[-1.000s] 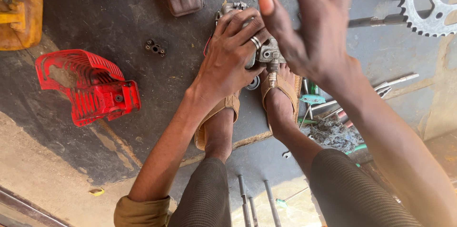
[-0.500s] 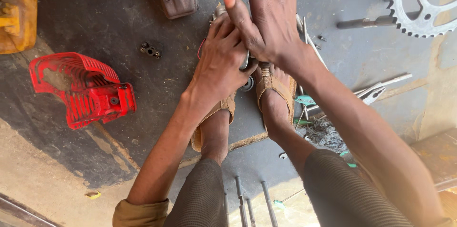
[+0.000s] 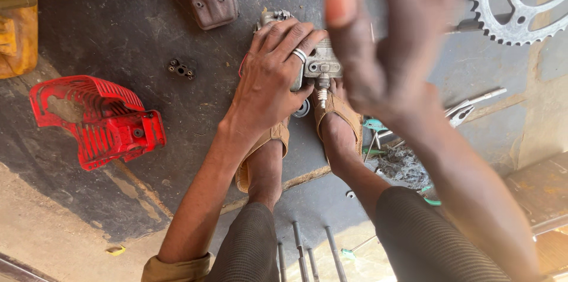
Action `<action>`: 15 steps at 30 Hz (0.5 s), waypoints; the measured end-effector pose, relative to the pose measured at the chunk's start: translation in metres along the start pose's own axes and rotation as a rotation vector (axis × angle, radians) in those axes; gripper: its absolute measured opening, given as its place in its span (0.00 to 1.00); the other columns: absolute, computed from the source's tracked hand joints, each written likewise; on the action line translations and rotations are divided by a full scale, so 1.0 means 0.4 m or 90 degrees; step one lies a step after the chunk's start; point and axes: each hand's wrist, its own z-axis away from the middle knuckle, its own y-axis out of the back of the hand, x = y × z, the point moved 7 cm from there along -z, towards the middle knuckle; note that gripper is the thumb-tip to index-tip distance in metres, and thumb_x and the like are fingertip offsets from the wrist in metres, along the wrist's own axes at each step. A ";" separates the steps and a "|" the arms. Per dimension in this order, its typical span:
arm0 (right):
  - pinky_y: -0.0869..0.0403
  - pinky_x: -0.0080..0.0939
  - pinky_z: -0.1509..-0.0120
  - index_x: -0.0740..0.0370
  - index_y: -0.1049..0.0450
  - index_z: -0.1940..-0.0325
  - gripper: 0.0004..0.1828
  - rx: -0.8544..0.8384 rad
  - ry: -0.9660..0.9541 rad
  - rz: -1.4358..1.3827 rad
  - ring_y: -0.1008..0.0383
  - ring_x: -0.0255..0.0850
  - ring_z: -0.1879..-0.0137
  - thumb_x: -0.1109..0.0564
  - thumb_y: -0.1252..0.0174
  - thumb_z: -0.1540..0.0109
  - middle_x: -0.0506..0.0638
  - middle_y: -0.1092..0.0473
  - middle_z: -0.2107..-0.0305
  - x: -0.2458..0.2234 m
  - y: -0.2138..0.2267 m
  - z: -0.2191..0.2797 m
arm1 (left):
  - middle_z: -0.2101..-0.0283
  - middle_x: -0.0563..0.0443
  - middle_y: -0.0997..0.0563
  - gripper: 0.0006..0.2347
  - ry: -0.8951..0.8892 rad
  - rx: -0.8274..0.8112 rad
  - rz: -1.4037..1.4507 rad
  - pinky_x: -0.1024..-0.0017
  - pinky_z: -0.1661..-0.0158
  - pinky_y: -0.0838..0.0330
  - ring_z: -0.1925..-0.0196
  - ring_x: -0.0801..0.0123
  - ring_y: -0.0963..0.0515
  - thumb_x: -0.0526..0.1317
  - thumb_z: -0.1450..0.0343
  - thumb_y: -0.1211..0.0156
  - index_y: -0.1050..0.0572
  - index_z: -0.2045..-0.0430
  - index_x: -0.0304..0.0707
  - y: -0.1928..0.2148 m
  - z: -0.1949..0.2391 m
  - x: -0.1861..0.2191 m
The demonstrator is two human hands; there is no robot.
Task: The person disassembles a small engine component using a screwdriver, removes a bolt, and separates the housing. They then reassemble the component by aligning the parts and tightening the bolt back into place.
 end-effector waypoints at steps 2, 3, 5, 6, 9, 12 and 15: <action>0.45 0.60 0.28 0.56 0.27 0.38 0.19 -0.011 0.087 0.141 0.40 0.55 0.35 0.44 0.53 0.24 0.59 0.39 0.43 -0.009 -0.088 0.011 | 0.40 0.42 0.28 0.30 0.031 -0.033 -0.002 0.51 0.29 0.43 0.33 0.50 0.34 0.40 0.42 0.20 0.26 0.46 0.32 -0.013 0.001 -0.016; 0.46 0.59 0.26 0.57 0.29 0.36 0.21 -0.036 0.086 0.111 0.40 0.54 0.34 0.43 0.56 0.24 0.59 0.39 0.42 0.006 -0.120 0.023 | 0.40 0.41 0.28 0.29 0.045 -0.052 -0.001 0.50 0.29 0.44 0.33 0.49 0.34 0.41 0.41 0.19 0.25 0.48 0.32 -0.023 0.002 -0.023; 0.48 0.60 0.25 0.59 0.31 0.35 0.24 -0.086 0.079 0.052 0.40 0.54 0.33 0.42 0.61 0.24 0.58 0.38 0.42 0.036 -0.167 0.047 | 0.40 0.39 0.28 0.31 0.031 -0.032 -0.012 0.49 0.28 0.45 0.33 0.49 0.35 0.40 0.44 0.19 0.25 0.48 0.29 -0.028 0.006 -0.021; 0.48 0.60 0.24 0.60 0.32 0.35 0.26 -0.111 0.071 0.023 0.39 0.54 0.33 0.41 0.63 0.25 0.57 0.38 0.43 0.046 -0.186 0.053 | 0.39 0.39 0.29 0.32 0.024 -0.021 -0.018 0.49 0.28 0.46 0.32 0.49 0.35 0.40 0.46 0.19 0.25 0.48 0.27 -0.027 0.006 -0.020; 0.47 0.62 0.24 0.60 0.32 0.38 0.27 -0.148 0.012 -0.092 0.38 0.53 0.34 0.39 0.66 0.26 0.59 0.37 0.46 0.072 -0.192 0.053 | 0.41 0.41 0.27 0.28 -0.013 -0.021 -0.026 0.48 0.29 0.46 0.33 0.48 0.35 0.42 0.46 0.17 0.23 0.53 0.35 -0.026 0.008 -0.014; 0.41 0.56 0.25 0.61 0.33 0.36 0.28 -0.101 -0.044 -0.192 0.38 0.53 0.32 0.38 0.65 0.23 0.61 0.36 0.42 0.098 -0.143 0.038 | 0.39 0.43 0.27 0.32 0.001 -0.029 0.001 0.50 0.28 0.45 0.32 0.52 0.33 0.42 0.45 0.18 0.26 0.48 0.32 -0.014 0.004 -0.018; 0.36 0.48 0.35 0.63 0.32 0.39 0.24 -0.084 -0.117 -0.134 0.36 0.51 0.42 0.40 0.59 0.21 0.60 0.35 0.50 0.142 -0.083 0.040 | 0.40 0.47 0.26 0.34 -0.001 -0.020 0.021 0.50 0.29 0.45 0.32 0.53 0.33 0.39 0.47 0.19 0.25 0.43 0.39 0.001 -0.002 -0.009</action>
